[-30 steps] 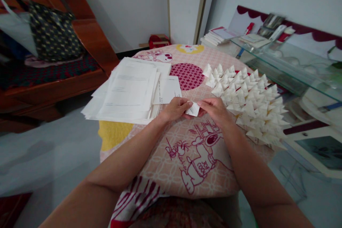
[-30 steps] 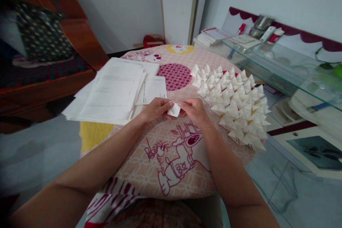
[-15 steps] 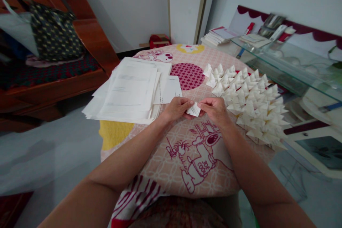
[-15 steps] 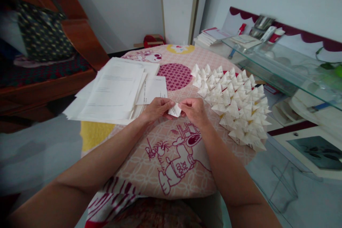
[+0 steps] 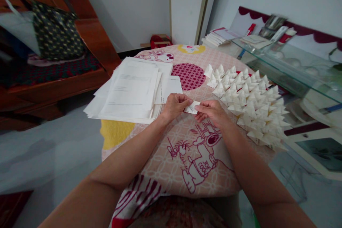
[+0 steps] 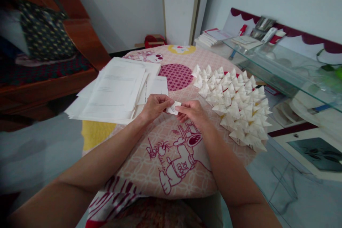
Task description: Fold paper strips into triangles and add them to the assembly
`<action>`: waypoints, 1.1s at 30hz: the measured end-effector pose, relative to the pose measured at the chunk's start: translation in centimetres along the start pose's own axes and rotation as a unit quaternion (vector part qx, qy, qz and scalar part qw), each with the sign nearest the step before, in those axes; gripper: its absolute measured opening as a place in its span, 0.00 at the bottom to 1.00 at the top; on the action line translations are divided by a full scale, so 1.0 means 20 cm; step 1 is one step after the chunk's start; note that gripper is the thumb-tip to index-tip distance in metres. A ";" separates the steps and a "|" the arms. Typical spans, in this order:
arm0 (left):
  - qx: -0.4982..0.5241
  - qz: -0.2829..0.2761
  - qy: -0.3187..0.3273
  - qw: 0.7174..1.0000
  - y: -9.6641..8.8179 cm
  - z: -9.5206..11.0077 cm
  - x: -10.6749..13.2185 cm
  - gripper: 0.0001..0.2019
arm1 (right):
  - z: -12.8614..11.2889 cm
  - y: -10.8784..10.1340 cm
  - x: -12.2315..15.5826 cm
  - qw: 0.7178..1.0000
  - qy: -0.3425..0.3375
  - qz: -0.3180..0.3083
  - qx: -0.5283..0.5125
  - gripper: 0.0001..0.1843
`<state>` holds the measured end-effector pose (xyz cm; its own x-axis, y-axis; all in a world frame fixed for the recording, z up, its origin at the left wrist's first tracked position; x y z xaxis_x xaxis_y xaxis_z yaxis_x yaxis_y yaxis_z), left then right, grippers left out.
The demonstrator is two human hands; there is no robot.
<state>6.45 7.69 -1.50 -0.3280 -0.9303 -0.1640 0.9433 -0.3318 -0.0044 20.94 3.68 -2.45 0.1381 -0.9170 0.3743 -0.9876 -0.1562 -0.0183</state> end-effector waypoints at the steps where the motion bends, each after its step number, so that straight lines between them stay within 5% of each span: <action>1: -0.009 0.007 0.004 1.000 -0.01 0.00 0.00 0.10 | 0.01 0.01 0.00 1.000 0.016 -0.015 0.004 0.19; 11: 0.040 0.016 -0.043 0.998 0.00 -0.03 0.01 0.13 | 0.02 0.05 0.01 0.999 0.016 -0.051 -0.003 0.17; 17: 0.092 -0.064 -0.109 0.988 0.05 -0.04 0.02 0.18 | -0.03 0.00 0.01 0.999 -0.038 0.002 -0.030 0.16; 33: 0.042 -0.016 0.012 0.999 0.00 0.03 0.00 0.19 | -0.04 0.03 0.03 0.998 -0.035 -0.028 -0.033 0.16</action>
<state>6.34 7.60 -0.85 -0.3548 -0.9157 -0.1886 0.9247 -0.3734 0.0735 20.37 3.26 -1.42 0.1964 -0.9308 0.3081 -0.9805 -0.1858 0.0637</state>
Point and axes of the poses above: each hand's wrist, its own x-axis away from the middle knuckle, its own y-axis out of the palm, z = x × y, the point moved 7 cm from there along -x, towards the middle knuckle, and after that the axes turned 8 degrees about y, right-handed, at the moved point
